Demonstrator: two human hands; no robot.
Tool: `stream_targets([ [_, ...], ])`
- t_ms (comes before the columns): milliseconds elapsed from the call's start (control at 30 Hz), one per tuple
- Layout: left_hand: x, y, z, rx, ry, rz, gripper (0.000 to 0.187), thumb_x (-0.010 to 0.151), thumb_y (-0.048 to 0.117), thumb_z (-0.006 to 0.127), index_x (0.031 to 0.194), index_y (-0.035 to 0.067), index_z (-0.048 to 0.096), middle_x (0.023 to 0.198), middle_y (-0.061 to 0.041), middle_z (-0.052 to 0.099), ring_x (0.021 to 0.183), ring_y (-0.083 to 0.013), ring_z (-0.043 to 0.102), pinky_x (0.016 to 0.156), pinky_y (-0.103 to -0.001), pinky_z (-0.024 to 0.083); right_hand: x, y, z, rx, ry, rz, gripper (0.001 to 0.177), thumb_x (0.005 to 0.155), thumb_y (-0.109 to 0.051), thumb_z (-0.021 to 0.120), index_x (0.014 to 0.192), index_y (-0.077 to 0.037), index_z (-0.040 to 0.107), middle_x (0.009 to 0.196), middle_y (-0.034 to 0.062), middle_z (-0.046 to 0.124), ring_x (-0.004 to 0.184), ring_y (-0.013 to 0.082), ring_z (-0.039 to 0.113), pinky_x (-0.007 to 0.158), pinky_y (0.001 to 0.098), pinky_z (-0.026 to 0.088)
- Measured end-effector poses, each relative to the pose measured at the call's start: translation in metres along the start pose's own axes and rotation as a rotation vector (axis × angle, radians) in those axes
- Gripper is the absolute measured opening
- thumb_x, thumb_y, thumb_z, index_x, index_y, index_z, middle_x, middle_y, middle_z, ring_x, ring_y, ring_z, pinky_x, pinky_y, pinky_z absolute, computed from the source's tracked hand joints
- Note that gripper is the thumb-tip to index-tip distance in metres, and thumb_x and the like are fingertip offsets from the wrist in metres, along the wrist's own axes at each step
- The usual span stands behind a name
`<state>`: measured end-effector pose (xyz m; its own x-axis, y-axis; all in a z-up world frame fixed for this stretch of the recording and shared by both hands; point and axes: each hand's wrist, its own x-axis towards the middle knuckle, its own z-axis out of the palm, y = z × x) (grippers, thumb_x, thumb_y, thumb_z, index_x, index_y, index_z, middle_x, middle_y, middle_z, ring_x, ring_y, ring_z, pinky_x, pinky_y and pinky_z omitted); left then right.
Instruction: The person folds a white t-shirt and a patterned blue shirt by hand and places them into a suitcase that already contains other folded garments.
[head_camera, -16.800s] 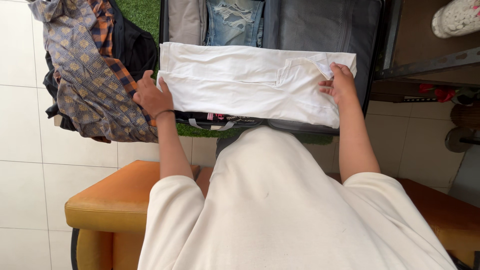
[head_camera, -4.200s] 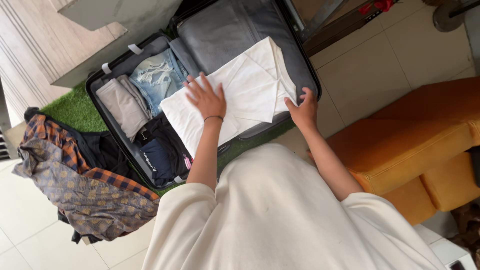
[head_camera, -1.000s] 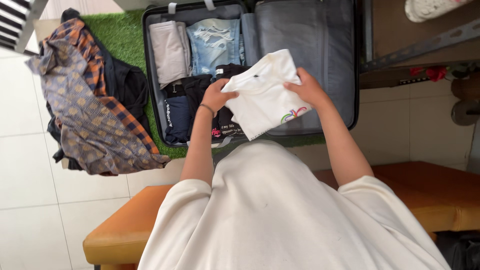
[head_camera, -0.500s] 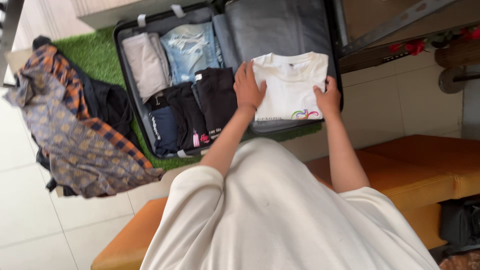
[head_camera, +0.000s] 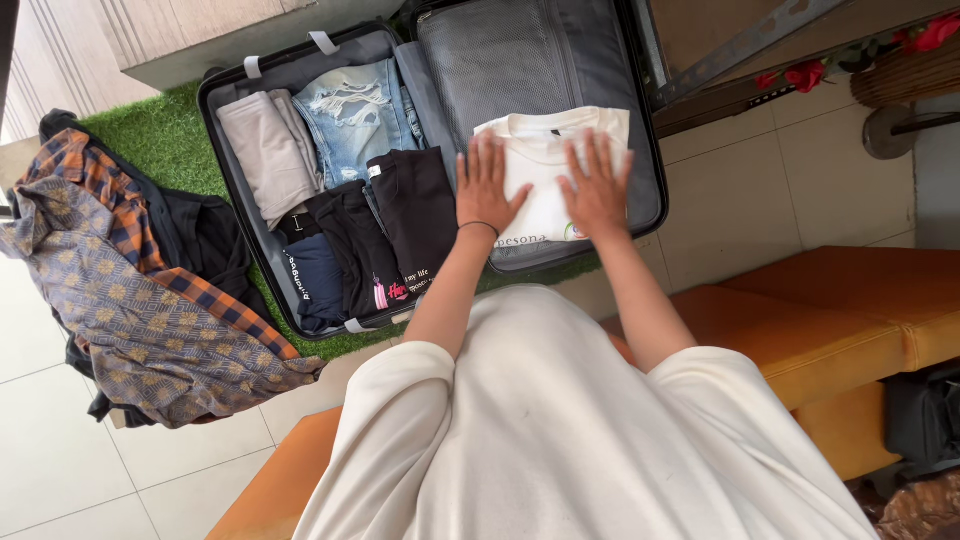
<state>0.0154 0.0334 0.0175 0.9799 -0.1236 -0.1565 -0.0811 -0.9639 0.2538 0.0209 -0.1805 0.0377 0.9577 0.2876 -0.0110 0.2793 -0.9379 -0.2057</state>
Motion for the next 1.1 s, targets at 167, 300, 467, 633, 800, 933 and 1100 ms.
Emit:
stream_targets([
  [167,0.006,-0.004,-0.017,-0.001,0.04,-0.046,0.099,0.095,0.07,0.043,0.164,0.004,0.015,0.172,-0.013,0.007,0.159,-0.0302,0.002,0.127,-0.054,0.005,-0.008,0.034,-0.007,-0.007,-0.01,0.22,0.065,0.108,-0.045,0.043,0.165,-0.017,0.03,0.173,0.0164,0.01,0.157,0.0424,0.005,0.121,0.0675,0.002],
  [300,0.006,-0.002,-0.007,0.208,0.162,0.109,0.087,0.107,0.06,0.042,0.166,0.001,0.016,0.174,-0.018,0.005,0.161,-0.0323,0.001,0.128,-0.055,0.006,-0.012,0.037,-0.003,0.069,0.126,0.224,0.068,0.112,-0.043,0.044,0.169,-0.01,0.026,0.173,0.0212,0.008,0.159,0.0458,0.005,0.123,0.0684,0.003],
  [467,0.015,0.01,-0.004,-0.037,0.078,0.143,0.087,0.104,0.061,0.041,0.167,0.008,0.013,0.175,-0.012,0.002,0.162,-0.0269,0.0,0.129,-0.055,0.006,-0.004,0.022,-0.003,0.04,0.012,0.172,0.064,0.109,-0.043,0.047,0.165,-0.014,0.033,0.174,0.0187,0.012,0.16,0.0437,0.007,0.124,0.068,0.007],
  [633,0.031,0.007,-0.027,-0.003,-0.118,0.015,0.092,0.099,0.067,0.039,0.164,0.01,0.009,0.172,-0.009,-0.001,0.159,-0.0235,-0.002,0.126,-0.056,0.005,0.001,0.047,0.003,0.085,0.106,0.286,0.067,0.108,-0.043,0.05,0.163,-0.008,0.036,0.169,0.0241,0.018,0.155,0.0456,0.012,0.119,0.0693,0.011],
  [800,0.014,0.013,-0.005,0.072,0.261,-0.036,0.098,0.097,0.059,0.059,0.163,0.004,0.012,0.173,-0.018,0.005,0.161,-0.0345,0.009,0.126,-0.061,0.019,-0.017,0.058,0.013,0.178,0.261,0.348,0.065,0.11,-0.041,0.058,0.158,-0.001,0.04,0.167,0.0227,0.032,0.156,0.0414,0.027,0.125,0.0619,0.022],
  [933,-0.018,0.033,0.001,-0.408,0.163,-0.213,0.105,0.085,0.039,0.075,0.162,0.005,0.013,0.168,-0.03,0.011,0.154,-0.0437,0.017,0.114,-0.056,0.035,-0.026,0.034,0.002,0.361,0.188,0.597,0.059,0.094,-0.034,0.072,0.143,-0.005,0.055,0.148,0.0203,0.051,0.139,0.038,0.047,0.114,0.0503,0.039],
  [1100,-0.024,0.024,0.004,-0.801,0.027,-0.454,0.107,0.08,0.022,0.079,0.166,0.008,0.015,0.147,-0.028,0.044,0.127,-0.0439,0.056,0.105,-0.043,0.05,-0.015,0.032,0.002,0.564,0.12,0.696,0.07,0.079,-0.03,0.084,0.133,0.002,0.053,0.122,0.0248,0.067,0.111,0.0395,0.065,0.094,0.0432,0.051],
])
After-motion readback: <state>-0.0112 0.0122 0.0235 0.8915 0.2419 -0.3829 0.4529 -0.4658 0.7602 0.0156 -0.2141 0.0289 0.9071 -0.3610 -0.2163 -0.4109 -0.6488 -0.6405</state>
